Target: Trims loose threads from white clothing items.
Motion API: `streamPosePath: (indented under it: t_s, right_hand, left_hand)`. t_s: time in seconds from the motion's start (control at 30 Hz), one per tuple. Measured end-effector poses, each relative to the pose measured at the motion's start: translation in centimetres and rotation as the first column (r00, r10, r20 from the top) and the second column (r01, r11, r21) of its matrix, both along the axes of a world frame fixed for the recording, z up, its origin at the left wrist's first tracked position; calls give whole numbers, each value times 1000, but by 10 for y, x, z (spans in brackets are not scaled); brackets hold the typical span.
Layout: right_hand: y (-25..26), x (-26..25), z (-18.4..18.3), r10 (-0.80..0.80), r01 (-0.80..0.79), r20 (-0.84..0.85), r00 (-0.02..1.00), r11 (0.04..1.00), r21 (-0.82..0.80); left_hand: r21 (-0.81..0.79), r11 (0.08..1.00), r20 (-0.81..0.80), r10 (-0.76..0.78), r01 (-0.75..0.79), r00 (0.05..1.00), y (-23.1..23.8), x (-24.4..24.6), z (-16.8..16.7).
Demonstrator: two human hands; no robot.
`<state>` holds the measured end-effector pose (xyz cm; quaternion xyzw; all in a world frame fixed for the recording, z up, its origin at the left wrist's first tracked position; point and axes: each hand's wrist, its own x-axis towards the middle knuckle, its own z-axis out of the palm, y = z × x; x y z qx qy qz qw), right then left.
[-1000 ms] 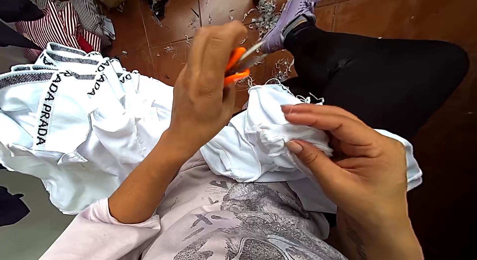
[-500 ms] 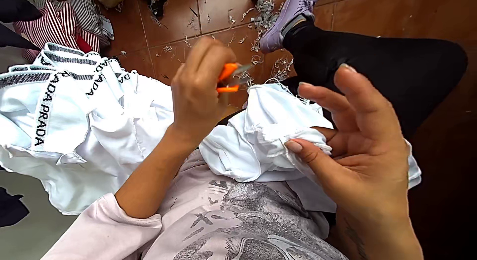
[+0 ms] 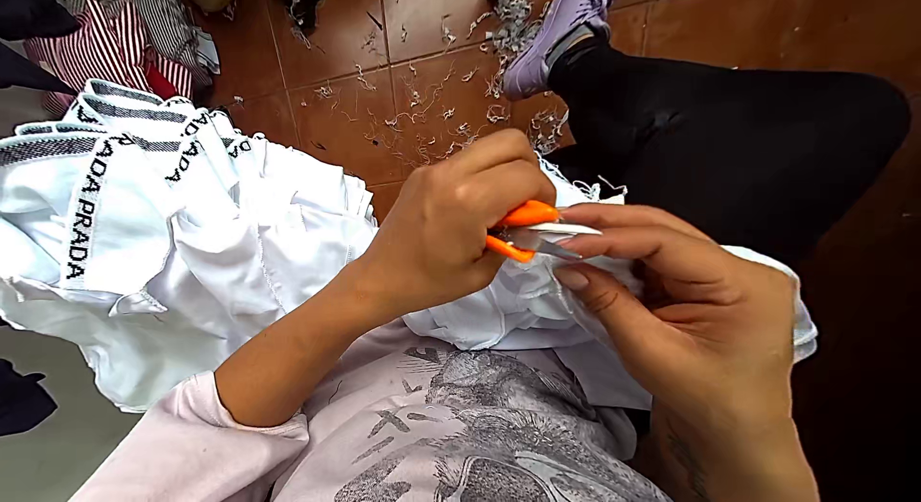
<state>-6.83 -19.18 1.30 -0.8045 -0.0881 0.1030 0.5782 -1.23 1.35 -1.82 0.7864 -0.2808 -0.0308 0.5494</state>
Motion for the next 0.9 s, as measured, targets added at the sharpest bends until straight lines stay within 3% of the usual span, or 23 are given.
streamPosePath:
  t_s: [0.17, 0.3, 0.6, 0.9]
  right_hand:
    - [1, -1, -2, -6, 6, -4, 1000, 1000, -8]
    - [0, 2, -1, -27, 27, -8, 1000, 1000, 5]
    - [-4, 1, -5, -72, 72, -9, 997, 997, 32]
    - [0, 2, 0, -46, 46, 3, 999, 999, 19]
  left_hand:
    - [-66, 997, -60, 32, -36, 998, -4, -4, 3]
    - [71, 997, -155, 20, -9, 988, 10, -7, 5]
    - [318, 947, -4, -53, 52, 999, 14, -15, 7]
    - [238, 970, 14, -58, 53, 998, 8, -17, -1]
